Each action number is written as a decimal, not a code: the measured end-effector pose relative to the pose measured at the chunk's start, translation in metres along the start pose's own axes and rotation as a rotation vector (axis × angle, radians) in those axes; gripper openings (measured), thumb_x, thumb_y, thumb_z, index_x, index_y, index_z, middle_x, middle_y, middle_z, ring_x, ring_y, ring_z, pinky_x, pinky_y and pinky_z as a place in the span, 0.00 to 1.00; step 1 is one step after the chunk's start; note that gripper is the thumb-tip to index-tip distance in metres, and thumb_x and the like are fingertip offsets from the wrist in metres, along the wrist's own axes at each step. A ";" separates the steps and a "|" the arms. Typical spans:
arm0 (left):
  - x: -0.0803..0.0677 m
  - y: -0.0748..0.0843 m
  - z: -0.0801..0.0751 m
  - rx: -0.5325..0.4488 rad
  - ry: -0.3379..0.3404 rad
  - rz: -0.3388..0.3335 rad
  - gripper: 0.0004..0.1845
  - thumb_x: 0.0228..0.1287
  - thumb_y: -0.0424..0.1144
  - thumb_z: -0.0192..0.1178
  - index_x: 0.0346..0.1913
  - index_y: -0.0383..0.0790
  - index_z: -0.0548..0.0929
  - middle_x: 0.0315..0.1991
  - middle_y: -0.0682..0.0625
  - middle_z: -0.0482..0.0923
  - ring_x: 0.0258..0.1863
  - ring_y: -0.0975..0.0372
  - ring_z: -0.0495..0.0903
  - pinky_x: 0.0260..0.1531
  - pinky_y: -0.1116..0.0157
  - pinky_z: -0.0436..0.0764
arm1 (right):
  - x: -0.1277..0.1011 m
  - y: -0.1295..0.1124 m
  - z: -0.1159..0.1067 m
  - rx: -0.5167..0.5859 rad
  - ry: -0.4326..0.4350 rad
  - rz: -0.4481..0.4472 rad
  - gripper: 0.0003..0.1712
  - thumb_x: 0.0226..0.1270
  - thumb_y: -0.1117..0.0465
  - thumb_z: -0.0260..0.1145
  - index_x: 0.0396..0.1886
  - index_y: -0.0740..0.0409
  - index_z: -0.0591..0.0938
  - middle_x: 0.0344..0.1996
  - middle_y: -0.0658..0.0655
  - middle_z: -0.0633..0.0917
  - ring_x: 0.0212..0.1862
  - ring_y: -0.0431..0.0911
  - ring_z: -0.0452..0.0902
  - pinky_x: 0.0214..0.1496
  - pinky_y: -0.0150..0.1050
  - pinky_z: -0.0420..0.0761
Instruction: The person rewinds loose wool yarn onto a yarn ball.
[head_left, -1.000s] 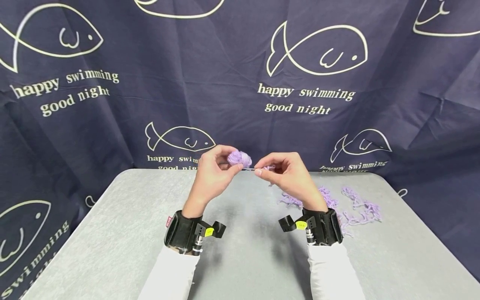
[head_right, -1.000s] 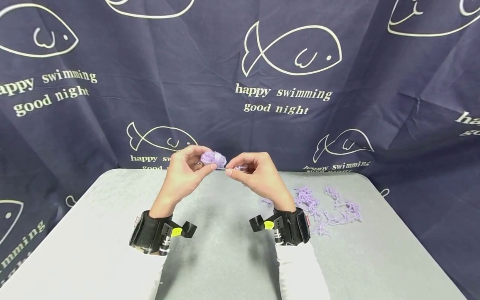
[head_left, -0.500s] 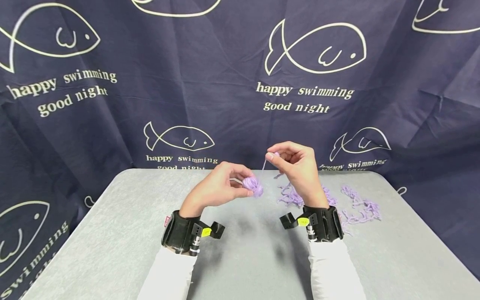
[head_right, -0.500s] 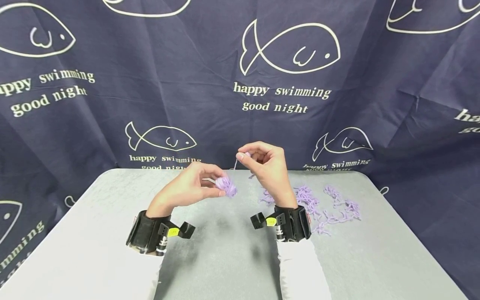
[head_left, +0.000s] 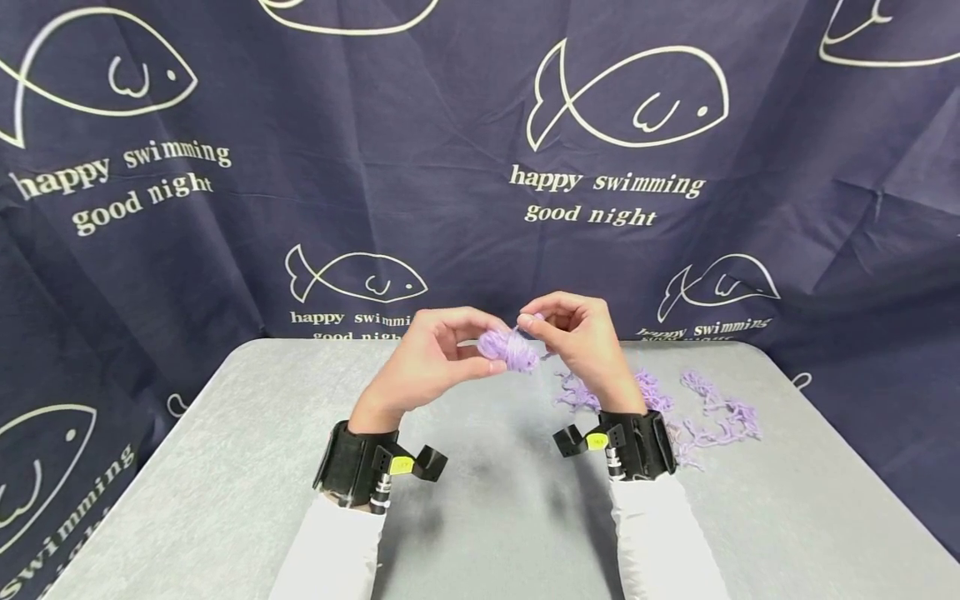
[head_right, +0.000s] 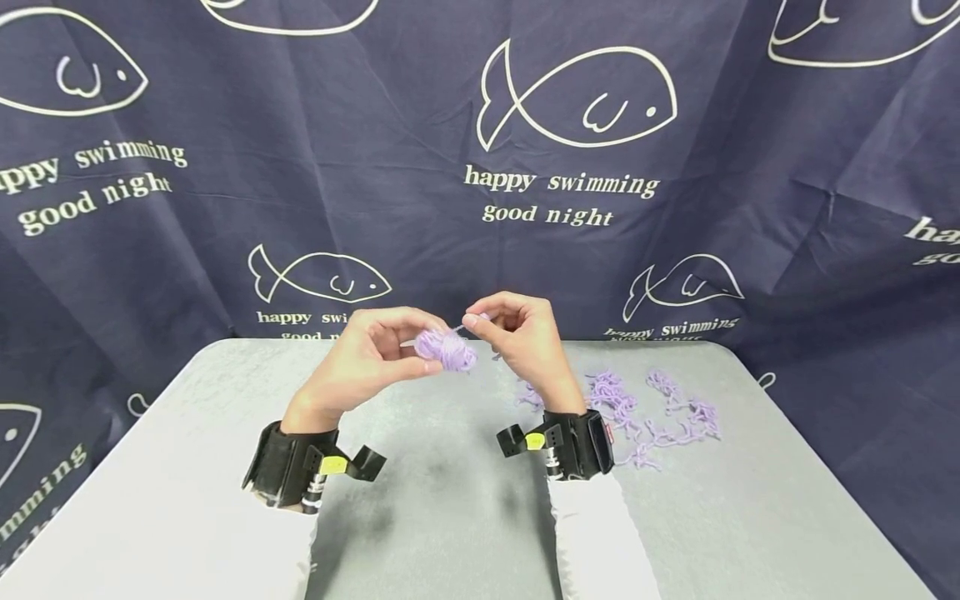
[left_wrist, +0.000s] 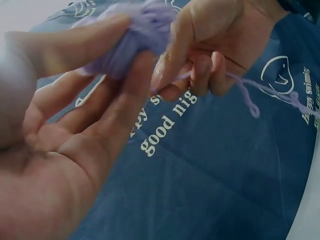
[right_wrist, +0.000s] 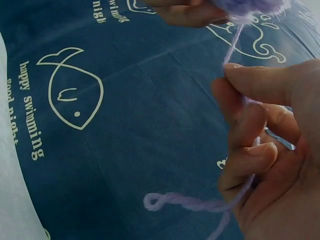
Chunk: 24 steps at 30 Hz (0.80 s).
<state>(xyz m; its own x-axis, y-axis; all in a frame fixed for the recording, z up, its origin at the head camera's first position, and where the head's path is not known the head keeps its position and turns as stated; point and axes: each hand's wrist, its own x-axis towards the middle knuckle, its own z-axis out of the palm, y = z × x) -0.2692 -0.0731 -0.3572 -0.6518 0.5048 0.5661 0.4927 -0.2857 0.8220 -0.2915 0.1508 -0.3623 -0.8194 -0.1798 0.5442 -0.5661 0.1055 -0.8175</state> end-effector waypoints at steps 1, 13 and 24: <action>0.000 0.000 0.000 -0.014 0.040 0.017 0.17 0.54 0.14 0.66 0.49 0.19 0.81 0.43 0.44 0.84 0.41 0.58 0.85 0.49 0.54 0.86 | 0.000 0.000 0.000 -0.008 -0.016 0.002 0.06 0.63 0.67 0.74 0.38 0.65 0.88 0.24 0.52 0.85 0.20 0.43 0.69 0.20 0.33 0.72; 0.006 0.000 0.000 -0.154 0.480 0.108 0.17 0.55 0.13 0.62 0.46 0.30 0.82 0.43 0.47 0.85 0.41 0.60 0.84 0.43 0.67 0.86 | -0.001 -0.003 0.010 -0.066 -0.150 0.028 0.03 0.64 0.64 0.74 0.37 0.58 0.89 0.24 0.56 0.85 0.19 0.44 0.71 0.21 0.35 0.76; 0.007 -0.005 -0.003 0.186 0.733 0.040 0.16 0.55 0.20 0.69 0.48 0.23 0.81 0.41 0.43 0.83 0.39 0.62 0.83 0.41 0.71 0.83 | -0.001 -0.006 0.013 -0.063 -0.157 -0.019 0.03 0.64 0.65 0.74 0.36 0.59 0.89 0.24 0.56 0.85 0.18 0.46 0.70 0.20 0.36 0.76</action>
<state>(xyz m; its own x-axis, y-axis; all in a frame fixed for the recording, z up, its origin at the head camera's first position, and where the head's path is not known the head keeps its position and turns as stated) -0.2781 -0.0704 -0.3568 -0.8158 -0.1923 0.5454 0.5710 -0.1178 0.8125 -0.2860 0.1375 -0.3609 -0.7870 -0.3323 0.5197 -0.5902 0.1604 -0.7912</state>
